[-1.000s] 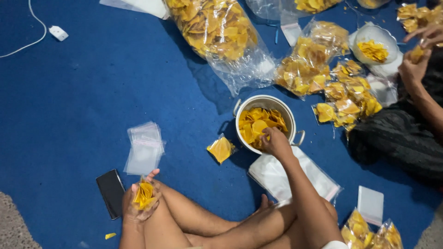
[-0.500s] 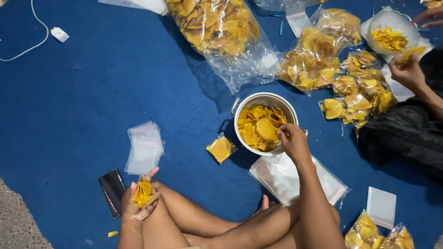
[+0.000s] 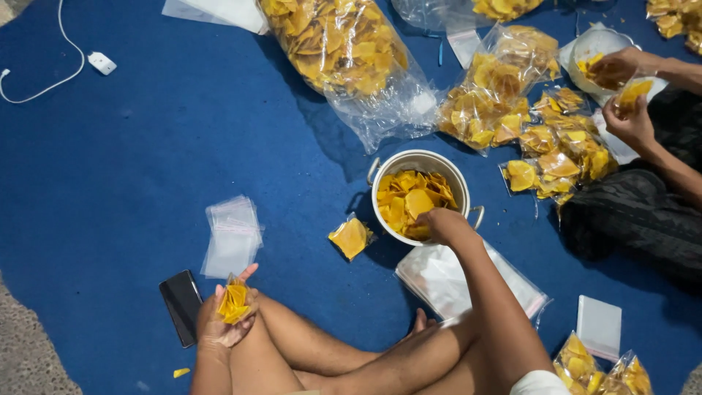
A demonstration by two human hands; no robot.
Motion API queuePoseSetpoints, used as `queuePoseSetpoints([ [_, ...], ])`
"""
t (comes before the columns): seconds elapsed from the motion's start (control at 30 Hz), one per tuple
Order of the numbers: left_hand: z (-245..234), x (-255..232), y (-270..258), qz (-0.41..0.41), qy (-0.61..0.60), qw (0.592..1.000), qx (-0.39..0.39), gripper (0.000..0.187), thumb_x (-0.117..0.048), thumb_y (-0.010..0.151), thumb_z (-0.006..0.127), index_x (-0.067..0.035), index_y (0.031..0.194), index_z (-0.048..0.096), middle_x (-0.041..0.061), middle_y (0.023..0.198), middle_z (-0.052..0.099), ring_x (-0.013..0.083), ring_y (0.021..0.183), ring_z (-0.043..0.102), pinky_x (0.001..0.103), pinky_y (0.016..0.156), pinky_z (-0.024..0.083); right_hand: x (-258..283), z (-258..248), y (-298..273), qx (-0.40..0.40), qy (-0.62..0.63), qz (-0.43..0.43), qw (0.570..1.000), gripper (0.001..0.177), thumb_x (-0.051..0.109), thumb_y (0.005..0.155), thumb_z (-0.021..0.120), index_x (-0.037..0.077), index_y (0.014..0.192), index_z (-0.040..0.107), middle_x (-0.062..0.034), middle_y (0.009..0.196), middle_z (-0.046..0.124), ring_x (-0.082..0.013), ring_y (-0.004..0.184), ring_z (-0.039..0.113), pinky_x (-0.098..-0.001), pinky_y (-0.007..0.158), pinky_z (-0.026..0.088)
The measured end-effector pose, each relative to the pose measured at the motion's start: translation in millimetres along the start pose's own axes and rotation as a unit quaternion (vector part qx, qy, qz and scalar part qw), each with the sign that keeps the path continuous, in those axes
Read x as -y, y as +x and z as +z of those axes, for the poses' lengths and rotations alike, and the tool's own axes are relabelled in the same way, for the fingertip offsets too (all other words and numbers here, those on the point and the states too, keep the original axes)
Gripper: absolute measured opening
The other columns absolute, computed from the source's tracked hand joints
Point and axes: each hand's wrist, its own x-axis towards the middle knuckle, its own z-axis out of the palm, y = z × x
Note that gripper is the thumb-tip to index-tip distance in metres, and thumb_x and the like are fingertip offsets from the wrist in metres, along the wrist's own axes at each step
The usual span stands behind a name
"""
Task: The person picks up yellow snack pieces from a central pile by hand and places them into small clear plastic bags while sitting on the floor.
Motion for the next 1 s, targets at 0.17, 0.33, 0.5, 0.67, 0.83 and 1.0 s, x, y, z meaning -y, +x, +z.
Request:
queuePoseSetpoints([
  [0.17,-6.1,0.8,-2.0,0.002,-0.001,1.000,0.008,0.096,-0.060,0.090,0.069,-0.009,0.160,0.029,0.009,0.083,0.053,0.0096,0.052,0.045,0.021,0.041,0.053,2.5,6.8,16.5,0.018,-0.096,-0.017,0.995,0.045,0.028,0.096,0.068,0.025,0.140,0.065,0.0023,0.132,0.071,-0.0222,0.120,0.068,-0.0303,0.094,0.057],
  [0.33,-0.2,-0.7,-0.4,0.004,-0.016,0.999,0.027,0.090,-0.058,0.094,0.064,-0.009,0.161,0.027,0.009,0.085,0.054,0.0099,0.056,0.049,0.022,0.044,0.055,4.3,9.2,9.1,-0.008,-0.077,-0.014,0.997,0.027,0.023,0.097,0.062,0.020,0.121,0.073,-0.0007,0.109,0.074,-0.0199,0.096,0.072,-0.0302,0.077,0.058],
  [0.5,5.0,0.2,-1.3,0.022,-0.001,0.999,0.042,0.089,-0.058,0.095,0.064,-0.009,0.160,0.028,0.008,0.085,0.052,0.0121,0.059,0.048,0.021,0.043,0.052,-9.6,6.3,-30.1,-0.074,0.099,-0.006,0.992,0.025,0.016,0.100,0.054,0.016,0.120,0.070,-0.0061,0.123,0.063,-0.0221,0.102,0.067,-0.0315,0.079,0.056],
  [0.67,-8.4,3.5,-0.7,0.007,0.048,0.998,-0.048,0.076,-0.059,0.091,0.064,-0.021,0.155,0.046,0.006,0.096,0.063,0.0070,0.061,0.059,0.019,0.042,0.052,-27.4,55.6,-92.2,-0.343,0.440,-0.052,0.828,0.028,0.041,0.091,0.072,0.016,0.104,0.075,0.0004,0.091,0.073,-0.0123,0.075,0.060,-0.0306,0.068,0.046],
  [0.83,-25.8,14.0,2.2,-0.001,0.062,0.988,-0.142,0.055,-0.055,0.096,0.059,-0.023,0.141,0.058,0.006,0.102,0.069,0.0134,0.067,0.065,0.023,0.043,0.050,-6.2,116.4,-175.5,-0.336,0.653,-0.022,0.678,0.020,0.020,0.094,0.073,0.003,0.103,0.070,-0.0057,0.061,0.053,-0.0115,0.052,0.042,-0.0266,0.053,0.034],
  [1.0,6.9,48.4,-11.6,0.054,0.121,0.982,-0.137,0.052,-0.043,0.095,0.060,-0.015,0.139,0.056,0.016,0.122,0.067,0.0256,0.092,0.064,0.036,0.054,0.050,-4.9,141.9,-237.0,-0.371,0.638,0.096,0.668,0.018,0.016,0.092,0.074,0.003,0.104,0.078,-0.0059,0.058,0.056,-0.0136,0.053,0.044,-0.0258,0.058,0.036],
])
